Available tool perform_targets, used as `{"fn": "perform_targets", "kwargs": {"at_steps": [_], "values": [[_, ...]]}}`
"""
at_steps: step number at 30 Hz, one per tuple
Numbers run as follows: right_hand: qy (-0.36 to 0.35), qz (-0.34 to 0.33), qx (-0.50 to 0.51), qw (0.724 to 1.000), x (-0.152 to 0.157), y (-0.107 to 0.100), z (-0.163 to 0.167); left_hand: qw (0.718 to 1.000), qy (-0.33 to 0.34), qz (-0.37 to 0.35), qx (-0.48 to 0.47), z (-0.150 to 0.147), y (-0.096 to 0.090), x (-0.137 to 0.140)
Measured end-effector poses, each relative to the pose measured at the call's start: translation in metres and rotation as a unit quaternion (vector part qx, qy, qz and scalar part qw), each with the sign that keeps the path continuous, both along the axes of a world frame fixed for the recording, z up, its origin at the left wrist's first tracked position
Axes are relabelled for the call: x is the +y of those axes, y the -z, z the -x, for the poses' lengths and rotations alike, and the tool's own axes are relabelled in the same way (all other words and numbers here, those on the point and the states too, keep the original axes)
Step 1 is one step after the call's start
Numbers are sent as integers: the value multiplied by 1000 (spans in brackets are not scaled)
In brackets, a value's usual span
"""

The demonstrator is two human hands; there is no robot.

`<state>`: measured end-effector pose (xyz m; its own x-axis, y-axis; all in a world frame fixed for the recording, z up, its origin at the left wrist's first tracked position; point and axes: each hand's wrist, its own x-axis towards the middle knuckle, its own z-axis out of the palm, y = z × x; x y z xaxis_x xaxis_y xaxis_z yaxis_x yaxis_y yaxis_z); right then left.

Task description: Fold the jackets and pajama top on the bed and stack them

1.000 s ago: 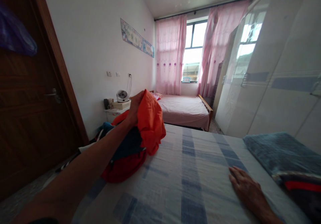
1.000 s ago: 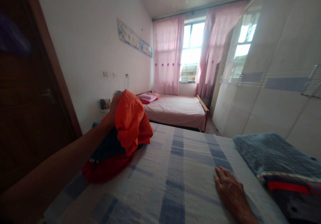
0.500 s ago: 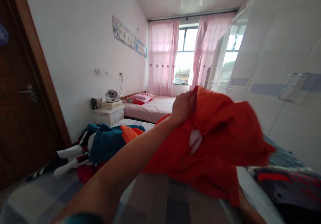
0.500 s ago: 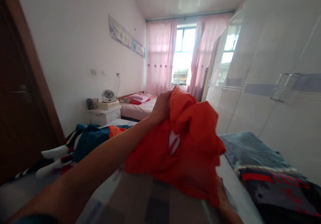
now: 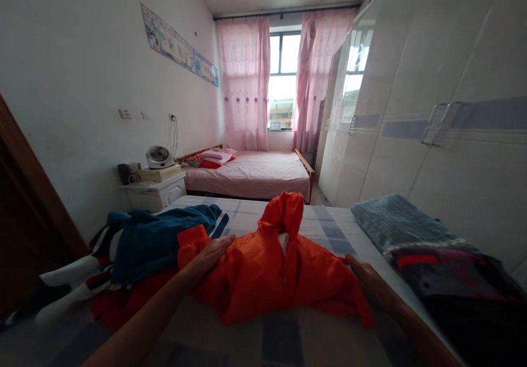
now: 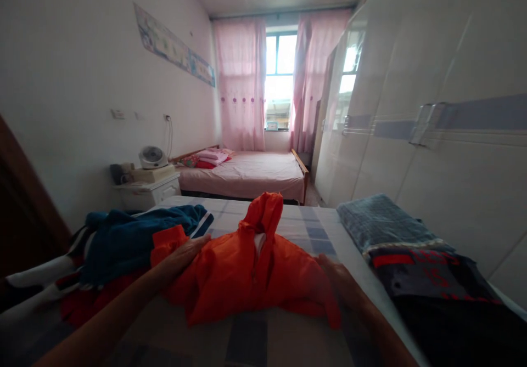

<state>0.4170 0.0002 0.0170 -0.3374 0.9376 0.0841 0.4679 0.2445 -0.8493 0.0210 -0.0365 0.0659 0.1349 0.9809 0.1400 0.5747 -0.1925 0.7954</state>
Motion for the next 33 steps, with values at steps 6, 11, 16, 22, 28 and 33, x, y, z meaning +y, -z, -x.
{"fn": "perform_targets", "kwargs": {"at_steps": [6, 11, 16, 22, 28, 33], "values": [[-14, -18, -28, 999, -20, -17, 30, 994, 72, 53, -55, 9, 18, -23], [86, -37, 59, 994, -39, -51, 30, 990, -22, -44, -135, -1, -16, -48], [218, -117, 160, 956, -77, -108, 3, 947, -166, -176, -211, 0, -92, -88], [344, -319, 84, 879, -86, -161, -2, 865, -248, -436, -5, -10, -133, -69], [271, -376, -116, 878, 14, -156, -2, 853, -171, -416, 263, -25, -115, 31], [252, -280, -199, 905, 70, -84, -10, 901, -113, -296, 297, -22, -58, 77]]}}
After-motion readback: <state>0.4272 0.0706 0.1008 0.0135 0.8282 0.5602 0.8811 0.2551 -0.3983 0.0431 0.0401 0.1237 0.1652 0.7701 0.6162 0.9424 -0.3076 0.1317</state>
